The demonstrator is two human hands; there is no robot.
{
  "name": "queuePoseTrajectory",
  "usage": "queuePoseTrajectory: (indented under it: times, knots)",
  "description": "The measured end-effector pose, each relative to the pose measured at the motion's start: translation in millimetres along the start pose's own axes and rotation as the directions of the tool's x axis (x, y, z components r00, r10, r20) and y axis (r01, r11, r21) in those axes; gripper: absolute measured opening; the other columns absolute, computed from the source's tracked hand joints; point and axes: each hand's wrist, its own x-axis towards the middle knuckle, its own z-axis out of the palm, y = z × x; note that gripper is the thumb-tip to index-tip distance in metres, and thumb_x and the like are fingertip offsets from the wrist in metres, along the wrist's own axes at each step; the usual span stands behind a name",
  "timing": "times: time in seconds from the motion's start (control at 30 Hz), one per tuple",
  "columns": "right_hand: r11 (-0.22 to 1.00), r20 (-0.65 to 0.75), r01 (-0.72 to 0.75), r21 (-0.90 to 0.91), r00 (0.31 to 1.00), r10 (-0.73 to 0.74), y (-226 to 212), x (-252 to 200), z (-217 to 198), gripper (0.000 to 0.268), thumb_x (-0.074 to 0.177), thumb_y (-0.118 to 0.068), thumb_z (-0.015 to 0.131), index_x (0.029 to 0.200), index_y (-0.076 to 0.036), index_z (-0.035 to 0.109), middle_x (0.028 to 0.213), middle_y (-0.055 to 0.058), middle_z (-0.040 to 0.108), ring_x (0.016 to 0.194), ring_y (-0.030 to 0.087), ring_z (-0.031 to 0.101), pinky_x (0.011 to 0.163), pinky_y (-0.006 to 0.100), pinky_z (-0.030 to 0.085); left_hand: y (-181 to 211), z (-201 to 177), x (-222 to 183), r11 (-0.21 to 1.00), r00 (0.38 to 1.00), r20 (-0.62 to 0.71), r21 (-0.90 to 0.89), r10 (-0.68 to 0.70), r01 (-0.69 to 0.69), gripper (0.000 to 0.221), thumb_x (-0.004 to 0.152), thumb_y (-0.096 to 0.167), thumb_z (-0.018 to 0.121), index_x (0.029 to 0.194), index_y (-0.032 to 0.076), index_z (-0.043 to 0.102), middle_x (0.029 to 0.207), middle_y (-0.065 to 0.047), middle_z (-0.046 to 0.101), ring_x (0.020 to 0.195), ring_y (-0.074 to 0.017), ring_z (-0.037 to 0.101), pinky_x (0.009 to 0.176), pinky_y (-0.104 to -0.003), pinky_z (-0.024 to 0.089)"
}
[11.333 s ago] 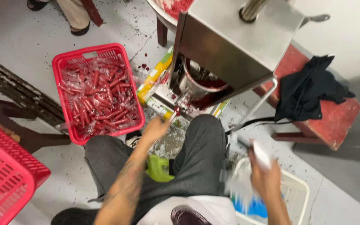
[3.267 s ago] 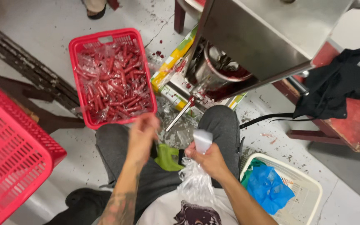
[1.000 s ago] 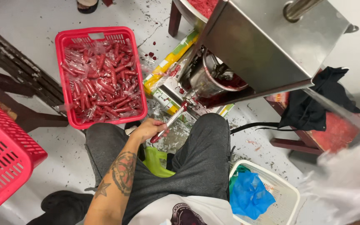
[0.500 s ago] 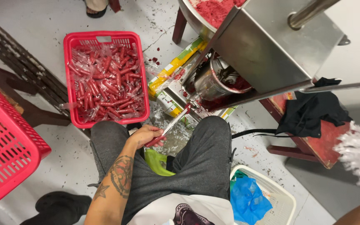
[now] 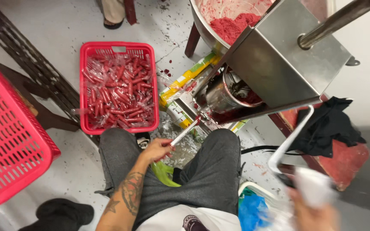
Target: The person sits on the floor and operates a manual sausage stuffer by turning a crank handle. They guide a clear plastic casing into the machine's nozzle to fill it with red meat, then tie off the filled casing and place it into a red basket.
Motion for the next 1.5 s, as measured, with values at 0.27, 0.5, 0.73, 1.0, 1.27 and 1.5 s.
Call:
queuePoseTrajectory:
  times: [0.27,0.5,0.73,1.0,1.27,1.5]
  knots:
    - [-0.093,0.209,-0.19,0.977,0.928,0.307,-136.6,-64.1,-109.7,0.043,0.099,-0.034,0.062,0.138,-0.019,0.071,0.062,0.007,0.049,0.052,0.02,0.043,0.045,0.038,0.034,-4.5,-0.3,1.6,0.998,1.0,-0.024,0.062,0.006,-0.005,0.027,0.102,0.017,0.06,0.122,0.01,0.078,0.076,-0.008,0.076,0.047,-0.009,0.052,0.038,-0.023,0.034]
    - [-0.211,0.155,-0.167,0.963,0.985,-0.071,-188.2,-48.3,-87.9,0.032,0.094,-0.024,0.068,0.119,-0.01,0.08,0.086,0.011,0.081,0.049,0.015,0.048,0.043,0.028,0.038,48.3,-35.8,-7.1,0.743,0.969,-0.229,0.664,0.096,0.083,0.026,0.088,0.035,0.059,0.101,0.022,0.077,0.1,-0.005,0.078,0.095,-0.0262,0.073,0.086,-0.04,0.057]
    - [-0.287,0.043,-0.097,0.953,0.981,-0.189,-214.6,-33.3,-109.5,0.013,0.092,-0.025,0.076,0.09,-0.012,0.075,0.065,0.0,0.058,0.053,0.012,0.048,0.05,0.028,0.038,198.7,-26.6,-99.6,0.678,0.961,-0.2,0.735,0.192,0.018,0.07,0.085,0.042,0.077,0.136,0.007,0.044,0.132,-0.015,0.054,0.114,-0.031,0.053,0.096,-0.05,0.037]
    - [-0.018,-0.129,0.131,0.991,0.939,-0.317,-233.0,-18.8,-125.9,0.04,0.08,-0.026,0.078,0.12,-0.019,0.077,0.107,-0.005,0.083,0.099,0.007,0.071,0.09,0.028,0.053,52.4,100.3,-37.0,0.855,0.912,-0.044,-0.332,0.408,-0.398,0.02,0.082,0.002,0.085,0.079,0.01,0.067,0.072,-0.001,0.068,0.068,-0.0088,0.065,0.064,-0.023,0.053]
    - [-0.537,-0.233,0.08,0.84,0.946,-0.224,-258.4,-11.7,-88.0,0.006,0.087,-0.007,0.08,0.091,-0.003,0.079,0.074,0.003,0.07,0.071,0.013,0.058,0.07,0.028,0.05,27.3,84.2,-31.5,0.663,0.961,-0.1,-0.705,0.259,-0.252,0.015,0.091,0.003,0.075,0.105,0.0,0.078,0.093,-0.017,0.078,0.069,-0.0252,0.073,0.057,-0.031,0.062]
    - [-0.578,-0.205,0.012,0.816,0.941,-0.27,-274.3,-7.7,-59.5,0.005,0.088,-0.007,0.082,0.092,-0.005,0.079,0.078,0.001,0.071,0.074,0.009,0.059,0.075,0.027,0.051,8.4,93.2,-29.0,0.581,0.942,-0.208,-0.745,0.263,-0.327,0.013,0.09,0.006,0.078,0.1,-0.002,0.077,0.096,-0.021,0.078,0.071,-0.0281,0.075,0.053,-0.031,0.063]
